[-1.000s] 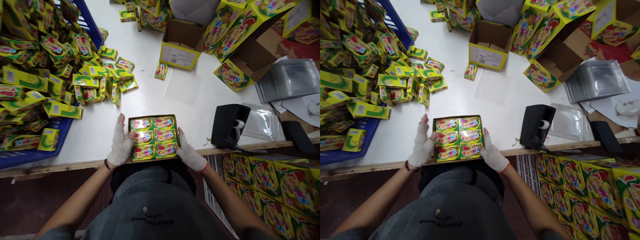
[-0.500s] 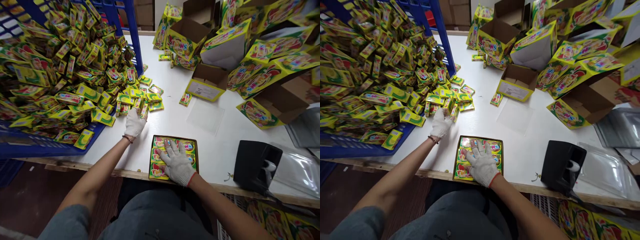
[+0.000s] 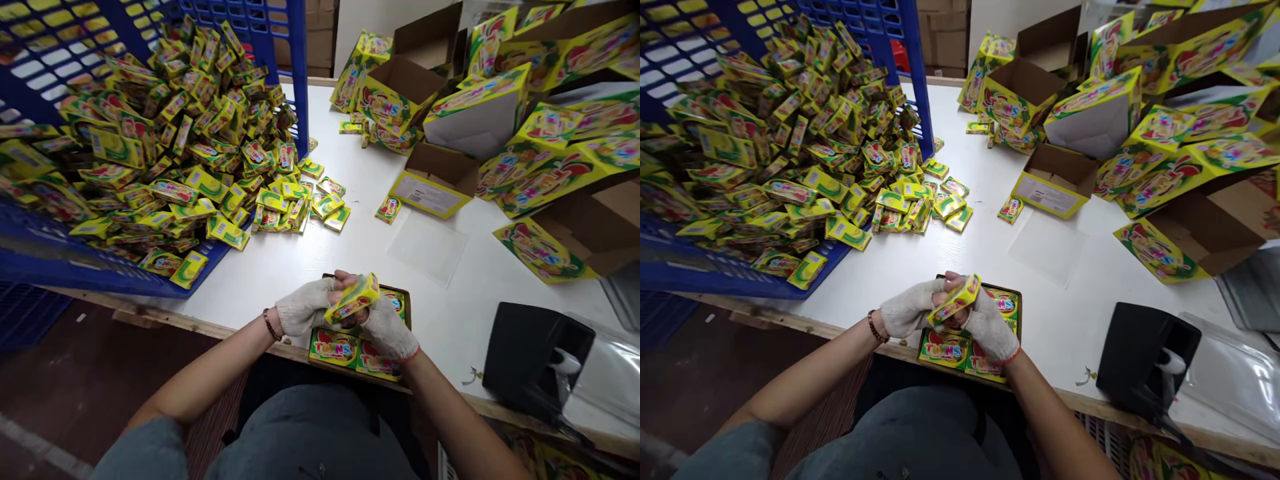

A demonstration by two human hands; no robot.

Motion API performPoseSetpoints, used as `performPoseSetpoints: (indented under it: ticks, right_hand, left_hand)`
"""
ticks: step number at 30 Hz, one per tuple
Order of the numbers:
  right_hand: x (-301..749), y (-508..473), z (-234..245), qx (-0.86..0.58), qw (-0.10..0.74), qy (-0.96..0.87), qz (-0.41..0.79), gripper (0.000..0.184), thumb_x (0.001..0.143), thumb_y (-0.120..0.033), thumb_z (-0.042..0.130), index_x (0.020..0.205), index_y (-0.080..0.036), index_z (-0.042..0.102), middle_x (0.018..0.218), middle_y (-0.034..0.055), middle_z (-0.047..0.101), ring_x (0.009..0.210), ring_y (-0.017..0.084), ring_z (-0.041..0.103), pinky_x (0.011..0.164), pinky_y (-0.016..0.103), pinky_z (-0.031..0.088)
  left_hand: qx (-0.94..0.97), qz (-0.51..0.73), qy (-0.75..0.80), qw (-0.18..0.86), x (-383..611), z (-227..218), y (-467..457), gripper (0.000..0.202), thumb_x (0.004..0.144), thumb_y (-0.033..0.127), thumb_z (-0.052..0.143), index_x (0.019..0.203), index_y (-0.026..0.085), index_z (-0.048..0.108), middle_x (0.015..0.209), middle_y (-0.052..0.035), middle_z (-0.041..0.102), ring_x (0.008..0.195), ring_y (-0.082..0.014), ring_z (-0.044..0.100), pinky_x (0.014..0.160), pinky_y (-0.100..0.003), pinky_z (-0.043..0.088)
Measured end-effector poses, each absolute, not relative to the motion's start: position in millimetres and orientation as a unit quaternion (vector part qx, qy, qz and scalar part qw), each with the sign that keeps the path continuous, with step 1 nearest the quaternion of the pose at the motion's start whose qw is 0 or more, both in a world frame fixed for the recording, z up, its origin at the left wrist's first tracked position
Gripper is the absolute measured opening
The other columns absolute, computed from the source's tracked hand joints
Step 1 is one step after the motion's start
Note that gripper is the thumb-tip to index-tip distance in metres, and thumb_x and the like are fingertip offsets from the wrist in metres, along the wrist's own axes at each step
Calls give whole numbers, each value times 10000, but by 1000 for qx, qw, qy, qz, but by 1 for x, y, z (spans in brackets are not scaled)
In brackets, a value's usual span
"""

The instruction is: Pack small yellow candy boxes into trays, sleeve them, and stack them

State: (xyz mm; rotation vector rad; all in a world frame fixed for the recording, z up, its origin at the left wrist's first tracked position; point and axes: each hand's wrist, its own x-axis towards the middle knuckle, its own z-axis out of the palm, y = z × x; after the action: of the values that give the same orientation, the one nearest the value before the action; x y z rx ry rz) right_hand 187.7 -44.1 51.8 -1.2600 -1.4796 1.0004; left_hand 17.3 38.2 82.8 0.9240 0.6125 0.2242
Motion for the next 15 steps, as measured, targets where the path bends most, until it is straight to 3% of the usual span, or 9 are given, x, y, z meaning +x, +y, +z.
performPoseSetpoints:
  ticks: [2, 4, 6, 7, 9, 10, 12, 15]
  right_hand:
    - [189, -42, 63, -545, 450, -585, 398, 511, 978, -538, 392, 1308, -184, 554, 1247, 143, 656, 1038, 263, 666, 868, 406, 570]
    - [193, -46, 70, -595, 430, -575, 362, 430, 974, -502, 413, 1200, -202, 622, 1110, 110, 705, 981, 263, 674, 842, 409, 569]
    - [195, -54, 72, -624, 377, -593, 343, 360, 966, -430, 448, 1184, -218, 640, 1063, 86, 716, 974, 258, 672, 836, 404, 559]
    - [193, -59, 72, -623, 343, -611, 349, 331, 962, -387, 463, 1190, -227, 642, 1053, 72, 717, 960, 245, 672, 829, 390, 554]
    - [184, -68, 69, -600, 271, -660, 363, 252, 955, -312, 491, 1117, -235, 668, 980, 45, 710, 875, 206, 662, 772, 338, 536]
    - [177, -72, 67, -591, 240, -686, 351, 205, 948, -289, 513, 1041, -230, 685, 930, 38, 697, 832, 193, 645, 740, 317, 518]
    - [162, -79, 61, -591, 203, -731, 275, 142, 921, -279, 571, 919, -217, 699, 874, 46, 664, 802, 195, 605, 710, 312, 477]
    - [146, -85, 52, -606, 193, -759, 142, 165, 883, -271, 623, 1008, -229, 721, 923, 74, 656, 852, 228, 579, 742, 351, 444]
  left_hand:
    - [563, 126, 342, 742, 17, 82, 42, 378, 808, 457, 679, 1022, 153, 614, 857, -49, 655, 709, -145, 609, 646, -283, 527]
    - [688, 217, 449, 527, 8, 77, 67, 292, 777, 355, 723, 973, 168, 615, 849, -29, 642, 753, -162, 604, 724, -326, 535]
    - [716, 322, 549, 287, -8, 70, 108, 295, 750, 271, 756, 985, 174, 607, 983, -50, 639, 927, -202, 606, 887, -377, 516]
    - [695, 349, 579, 244, -18, 67, 130, 327, 752, 238, 758, 1019, 164, 584, 1106, -80, 612, 1088, -238, 562, 1006, -409, 460]
    - [666, 373, 611, 210, -37, 59, 170, 454, 687, 196, 816, 1041, 137, 539, 1248, -113, 541, 1277, -291, 422, 1135, -438, 336]
    - [652, 378, 623, 210, -47, 55, 186, 467, 666, 179, 830, 1017, 130, 526, 1222, -101, 544, 1290, -296, 394, 1158, -448, 294]
    - [631, 383, 635, 227, -63, 49, 207, 365, 697, 186, 809, 897, 137, 508, 1004, -37, 578, 1175, -257, 460, 1117, -444, 333]
    - [620, 404, 610, 283, -78, 44, 211, 226, 860, 247, 658, 808, 167, 453, 718, 46, 468, 855, -129, 518, 907, -336, 472]
